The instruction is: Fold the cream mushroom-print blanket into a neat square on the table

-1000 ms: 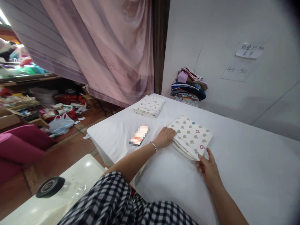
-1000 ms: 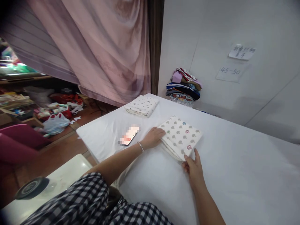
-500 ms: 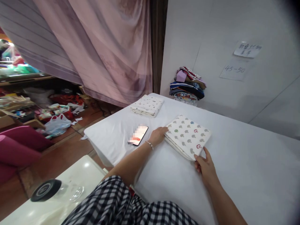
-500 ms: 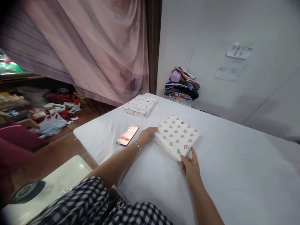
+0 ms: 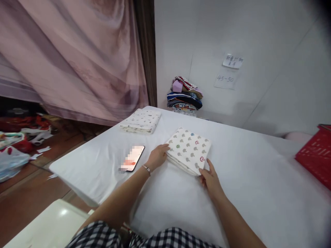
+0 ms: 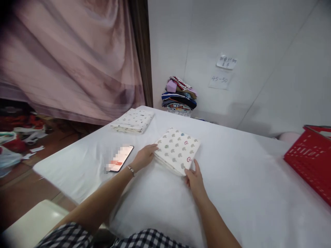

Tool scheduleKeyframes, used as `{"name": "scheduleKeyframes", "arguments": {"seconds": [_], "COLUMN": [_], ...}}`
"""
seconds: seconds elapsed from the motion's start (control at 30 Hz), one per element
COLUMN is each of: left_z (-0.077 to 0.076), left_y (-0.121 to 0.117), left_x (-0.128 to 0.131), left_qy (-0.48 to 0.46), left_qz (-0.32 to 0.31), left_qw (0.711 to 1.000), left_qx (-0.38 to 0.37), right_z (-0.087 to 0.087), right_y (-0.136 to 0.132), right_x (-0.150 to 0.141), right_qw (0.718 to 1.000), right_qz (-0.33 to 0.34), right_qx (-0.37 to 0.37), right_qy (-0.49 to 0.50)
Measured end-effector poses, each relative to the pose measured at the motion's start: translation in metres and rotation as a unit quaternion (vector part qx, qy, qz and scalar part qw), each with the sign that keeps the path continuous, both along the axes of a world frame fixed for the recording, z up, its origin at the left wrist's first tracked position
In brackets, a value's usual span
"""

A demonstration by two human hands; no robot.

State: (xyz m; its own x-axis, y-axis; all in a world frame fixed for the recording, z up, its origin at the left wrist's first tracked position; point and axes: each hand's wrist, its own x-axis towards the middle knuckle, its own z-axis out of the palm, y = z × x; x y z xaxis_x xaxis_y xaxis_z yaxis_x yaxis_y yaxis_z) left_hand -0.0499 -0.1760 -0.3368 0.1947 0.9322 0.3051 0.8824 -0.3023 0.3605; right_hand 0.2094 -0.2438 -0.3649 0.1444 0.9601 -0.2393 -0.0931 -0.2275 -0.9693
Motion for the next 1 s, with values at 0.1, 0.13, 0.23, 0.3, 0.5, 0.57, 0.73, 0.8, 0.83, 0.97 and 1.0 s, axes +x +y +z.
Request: {"name": "scheduleKeyframes", "arguments": {"seconds": [0.1, 0.13, 0.23, 0.3, 0.5, 0.57, 0.73, 0.8, 0.83, 0.97, 1.0], "left_z": [0.005, 0.009, 0.020, 0.021, -0.010, -0.016, -0.002, 0.007, 0.010, 0.007, 0.003], "left_y": [0.004, 0.007, 0.014, 0.019, 0.029, 0.033, 0.032, 0.021, 0.014, -0.019, -0.025], "left_x": [0.002, 0.004, 0.020, 0.032, 0.045, 0.042, 0.046, 0.057, 0.064, 0.090, 0.094], "left_qy": [-0.022, -0.028, -0.039, -0.015, 0.116, 0.124, 0.107, 0.082, 0.067, 0.061, 0.067], "left_qz": [0.005, 0.002, -0.017, -0.037, -0.037, -0.037, -0.039, -0.066, -0.095, -0.261, -0.280], "left_qw": [1.000, 0.999, 0.996, 0.993, 0.992, 0.991, 0.993, 0.994, 0.992, 0.960, 0.955], "left_qx": [0.014, 0.027, 0.083, 0.108, 0.029, 0.023, 0.009, 0.035, 0.054, 0.075, 0.070], "right_z": [-0.002, -0.002, -0.002, -0.003, -0.006, -0.006, -0.001, 0.002, 0.003, 0.006, 0.007], "right_y": [0.003, 0.004, 0.007, 0.008, 0.010, 0.012, 0.014, 0.014, 0.014, 0.012, 0.012], "right_x": [0.000, 0.000, 0.000, -0.001, -0.001, -0.002, -0.002, -0.002, -0.001, 0.001, 0.002], "right_qw": [1.000, 1.000, 1.000, 1.000, 1.000, 1.000, 0.999, 0.998, 0.998, 0.996, 0.995], "right_qz": [0.004, 0.006, 0.012, 0.016, 0.026, 0.026, 0.033, 0.033, 0.031, 0.030, 0.033], "right_qx": [-0.008, -0.010, -0.014, -0.012, -0.003, -0.007, -0.016, -0.025, -0.028, -0.013, -0.001], "right_qy": [0.003, 0.004, 0.001, -0.001, 0.001, 0.005, 0.028, 0.044, 0.054, 0.088, 0.089]}}
